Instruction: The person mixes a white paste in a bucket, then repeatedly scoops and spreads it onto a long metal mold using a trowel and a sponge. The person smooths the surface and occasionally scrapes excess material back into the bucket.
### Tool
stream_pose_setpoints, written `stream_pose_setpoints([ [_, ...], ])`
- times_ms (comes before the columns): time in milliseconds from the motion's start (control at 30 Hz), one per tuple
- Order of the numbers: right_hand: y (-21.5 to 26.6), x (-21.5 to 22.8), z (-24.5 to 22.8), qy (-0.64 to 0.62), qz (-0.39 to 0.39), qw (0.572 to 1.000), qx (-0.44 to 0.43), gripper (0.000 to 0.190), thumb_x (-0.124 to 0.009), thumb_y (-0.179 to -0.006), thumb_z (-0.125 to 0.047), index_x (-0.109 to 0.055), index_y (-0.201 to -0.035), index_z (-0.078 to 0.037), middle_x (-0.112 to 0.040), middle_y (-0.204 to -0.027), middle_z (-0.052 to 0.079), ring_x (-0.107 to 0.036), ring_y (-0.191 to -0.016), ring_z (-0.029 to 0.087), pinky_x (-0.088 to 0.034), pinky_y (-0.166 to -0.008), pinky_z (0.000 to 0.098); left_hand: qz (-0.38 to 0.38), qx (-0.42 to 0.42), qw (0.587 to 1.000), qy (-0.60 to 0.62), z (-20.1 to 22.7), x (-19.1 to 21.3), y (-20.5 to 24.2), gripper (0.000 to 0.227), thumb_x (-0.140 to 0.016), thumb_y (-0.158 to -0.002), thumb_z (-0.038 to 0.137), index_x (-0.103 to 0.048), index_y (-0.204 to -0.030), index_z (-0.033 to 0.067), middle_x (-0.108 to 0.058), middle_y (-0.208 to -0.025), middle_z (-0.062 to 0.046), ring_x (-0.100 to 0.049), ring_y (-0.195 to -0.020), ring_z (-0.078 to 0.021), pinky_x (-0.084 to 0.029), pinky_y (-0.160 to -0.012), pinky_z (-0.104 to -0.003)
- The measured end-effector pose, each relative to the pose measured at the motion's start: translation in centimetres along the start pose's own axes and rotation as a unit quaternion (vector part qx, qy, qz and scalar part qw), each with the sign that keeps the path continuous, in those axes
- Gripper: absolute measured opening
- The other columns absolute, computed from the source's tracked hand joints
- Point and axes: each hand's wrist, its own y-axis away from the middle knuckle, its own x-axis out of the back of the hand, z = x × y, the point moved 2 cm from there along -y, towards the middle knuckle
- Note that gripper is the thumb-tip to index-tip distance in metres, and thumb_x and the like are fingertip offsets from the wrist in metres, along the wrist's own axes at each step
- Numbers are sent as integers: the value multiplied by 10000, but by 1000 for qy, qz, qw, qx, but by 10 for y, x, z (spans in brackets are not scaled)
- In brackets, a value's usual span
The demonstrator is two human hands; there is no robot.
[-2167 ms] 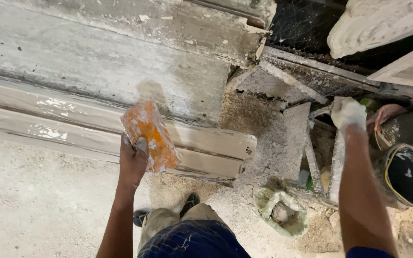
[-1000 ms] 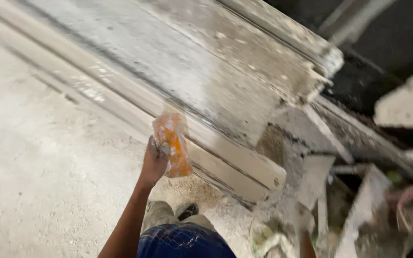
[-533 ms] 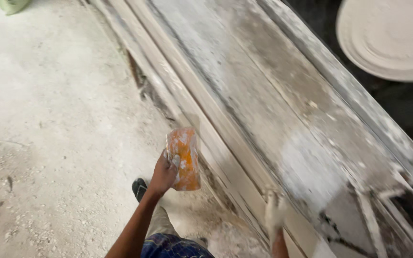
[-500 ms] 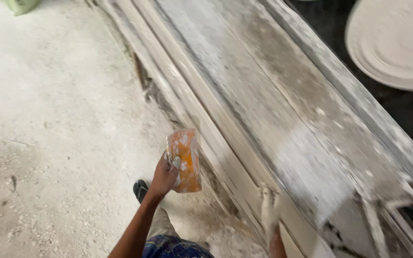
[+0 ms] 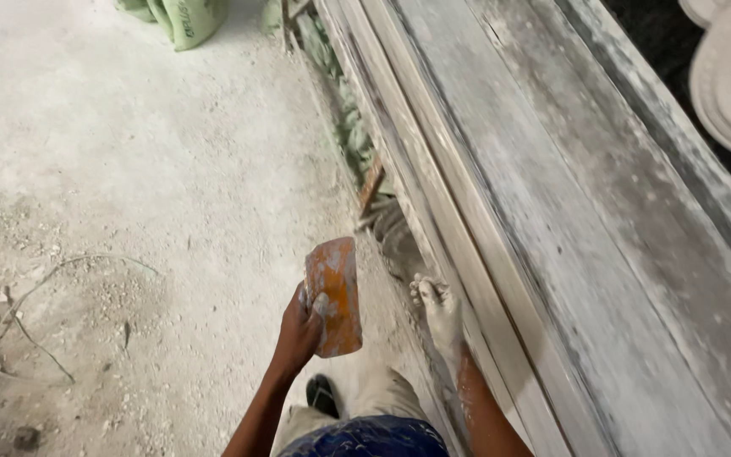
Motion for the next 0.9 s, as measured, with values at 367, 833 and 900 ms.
stream_pose_setpoints([
  [367,-242,-107,39,72,-110,990,-55,206,-664,-978,-143,-731,-1096,13,-745,-924,47,-674,-792,102,-561,-711,225,41,32,996,-68,0,64,-243,333,-507,-1005,150,-546,-1309,21,-713,-1113,-149,-668,-1030,-222,-543,-889,-354],
  [833,-599,-243,-31,54,-111,973,-196,226,-583,-1008,-170,-625,-1214,-86,-682,-1141,-21,-628,-937,68,-530,-745,271,-29,-8,998,59,98,81,-626,467,-536,-929,30,-444,-1387,11,-658,-1204,-147,-649,-1056,-213,-535,-881,-337],
  [900,-655,-262,-31,64,-82,972,-211,238,-565,-1017,-200,-624,-1222,-96,-681,-1138,17,-629,-907,115,-531,-710,308,-79,62,993,54,105,79,-698,507,-545,-944,57,-453,-1443,38,-697,-1171,-171,-679,-953,-233,-558,-792,-351],
])
